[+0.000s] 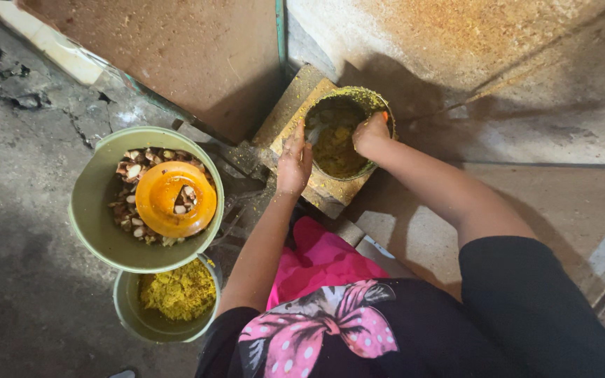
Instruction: The person repeatedly scoops yellow ground material from a grinder into a bucket, then adds chunks of cassava from a green bucket into the grinder using an orange funnel. They use a wooden spoon to push the chunks into the grinder and scrape the sides. The process repeats with more cassava added and ground material collected.
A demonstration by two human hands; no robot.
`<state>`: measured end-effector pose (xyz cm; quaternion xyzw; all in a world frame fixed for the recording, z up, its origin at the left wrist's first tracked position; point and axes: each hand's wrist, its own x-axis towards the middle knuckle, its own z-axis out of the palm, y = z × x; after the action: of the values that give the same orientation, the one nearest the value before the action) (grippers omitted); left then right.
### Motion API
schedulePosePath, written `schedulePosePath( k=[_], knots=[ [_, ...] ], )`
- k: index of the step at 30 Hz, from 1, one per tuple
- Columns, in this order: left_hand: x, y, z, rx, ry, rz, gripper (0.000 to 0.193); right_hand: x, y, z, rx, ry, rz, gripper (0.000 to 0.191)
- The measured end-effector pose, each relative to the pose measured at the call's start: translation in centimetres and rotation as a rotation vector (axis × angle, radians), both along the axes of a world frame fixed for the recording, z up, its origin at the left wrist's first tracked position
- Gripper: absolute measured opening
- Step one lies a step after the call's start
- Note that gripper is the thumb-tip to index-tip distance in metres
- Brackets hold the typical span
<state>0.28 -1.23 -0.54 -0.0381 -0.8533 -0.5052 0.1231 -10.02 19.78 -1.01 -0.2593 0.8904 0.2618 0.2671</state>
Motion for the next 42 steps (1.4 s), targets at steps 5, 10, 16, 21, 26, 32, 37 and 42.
schedulePosePath(
  k=[5, 10, 16, 21, 26, 32, 37, 42],
  knots=[
    [-0.1, 0.1, 0.1, -0.010, -0.016, 0.003, 0.059, 0.2, -0.5, -0.1, -0.131, -0.186, -0.268, 0.019],
    [-0.3, 0.2, 0.0, -0.030, -0.019, 0.022, 0.061, 1.5, -2.0, -0.9, -0.384, -0.392, -0.632, 0.019],
    [-0.6, 0.2, -0.5, -0.056, 0.010, 0.008, 0.062, 2.1, -5.3, -1.5, -0.804, -0.529, -1.065, 0.020],
    [-0.6, 0.2, -0.7, -0.094, -0.021, 0.001, 0.064, 2.2, -5.3, -0.9, -1.016, -0.510, -1.253, 0.020],
    [-0.6, 0.0, -0.5, -0.075, -0.010, -0.007, 0.064, 2.4, -3.6, 0.2, -1.135, -0.416, -1.399, 0.021],
    [-0.5, 0.0, -0.3, -0.040, 0.055, -0.017, 0.063, 2.5, -1.8, -0.9, -1.524, -0.723, -1.720, 0.007],
    [-0.4, 0.0, -0.1, -0.057, -0.039, -0.007, 0.061, 2.3, -1.5, -2.2, -1.490, -0.548, -1.791, 0.009],
    [-0.3, 0.0, 0.2, -0.073, 0.078, 0.013, 0.061, 0.9, -2.5, -1.7, -1.127, -0.289, -1.488, 0.014]
  ],
)
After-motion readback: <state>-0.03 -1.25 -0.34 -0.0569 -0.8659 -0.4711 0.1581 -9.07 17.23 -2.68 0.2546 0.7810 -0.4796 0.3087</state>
